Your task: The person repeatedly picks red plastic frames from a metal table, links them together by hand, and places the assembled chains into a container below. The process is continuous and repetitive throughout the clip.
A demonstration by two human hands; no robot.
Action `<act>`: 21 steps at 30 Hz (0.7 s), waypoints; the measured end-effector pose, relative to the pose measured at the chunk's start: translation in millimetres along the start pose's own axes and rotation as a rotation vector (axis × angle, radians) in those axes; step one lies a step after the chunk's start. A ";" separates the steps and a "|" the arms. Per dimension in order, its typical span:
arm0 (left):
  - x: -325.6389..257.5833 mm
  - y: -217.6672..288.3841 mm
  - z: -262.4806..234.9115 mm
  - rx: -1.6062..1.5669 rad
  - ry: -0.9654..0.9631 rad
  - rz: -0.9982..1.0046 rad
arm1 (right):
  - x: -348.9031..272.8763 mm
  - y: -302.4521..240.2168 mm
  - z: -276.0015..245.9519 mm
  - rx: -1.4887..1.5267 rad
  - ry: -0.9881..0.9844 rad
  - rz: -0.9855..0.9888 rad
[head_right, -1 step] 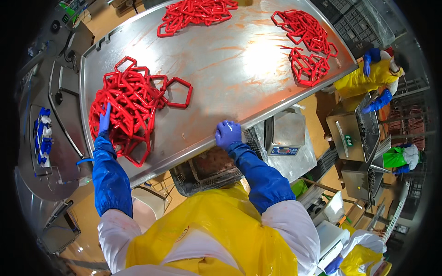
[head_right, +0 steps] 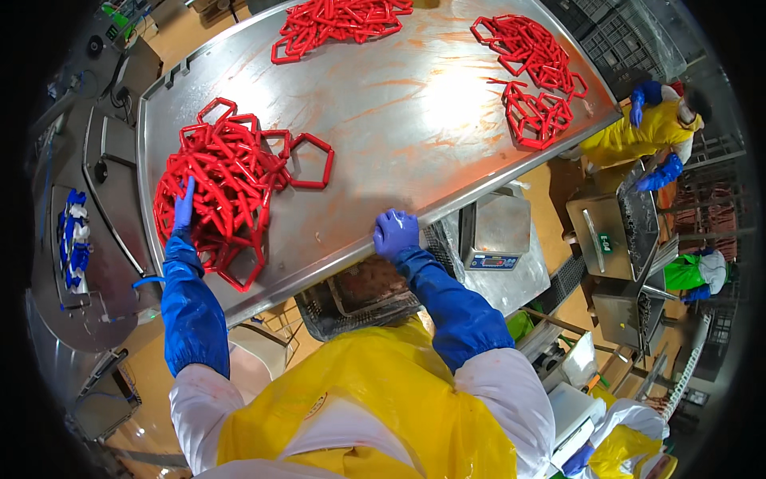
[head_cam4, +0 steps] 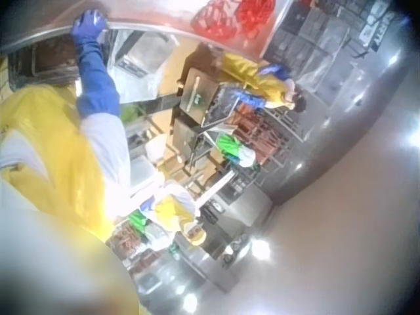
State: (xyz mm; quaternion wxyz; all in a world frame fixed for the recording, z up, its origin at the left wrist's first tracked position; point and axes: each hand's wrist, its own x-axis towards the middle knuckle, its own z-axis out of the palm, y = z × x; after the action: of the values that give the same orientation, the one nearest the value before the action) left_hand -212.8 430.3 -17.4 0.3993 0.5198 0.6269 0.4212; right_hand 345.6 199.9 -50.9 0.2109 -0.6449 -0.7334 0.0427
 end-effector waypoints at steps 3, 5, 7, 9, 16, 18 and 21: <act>-16.3 -5.2 41.5 -0.041 -0.104 0.027 | -10.6 -10.1 -5.0 0.013 -0.037 -0.006; -16.7 -0.5 96.7 0.024 -0.060 0.099 | -8.5 -6.4 -4.0 0.034 -0.025 -0.018; -26.6 46.2 178.2 0.048 -0.063 0.036 | -8.1 -3.5 -6.2 0.012 -0.024 0.008; -16.2 79.5 237.2 0.081 -0.226 0.054 | -4.9 -9.7 -10.9 -0.003 -0.045 0.015; -53.6 193.2 358.1 0.033 -0.537 0.387 | -6.5 -9.5 -4.2 0.040 -0.023 -0.029; -90.9 203.1 335.0 0.024 -0.498 0.508 | -10.8 -11.4 -3.6 0.061 0.019 -0.027; -164.5 208.9 228.1 -0.014 -0.223 0.548 | -18.6 -12.2 -0.7 0.042 0.046 0.020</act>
State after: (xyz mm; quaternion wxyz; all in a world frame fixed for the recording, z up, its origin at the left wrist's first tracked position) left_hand 90.3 315.5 115.5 0.3406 0.7102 0.4124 0.4578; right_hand 336.0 179.9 -51.0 0.2408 -0.6485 -0.7207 0.0452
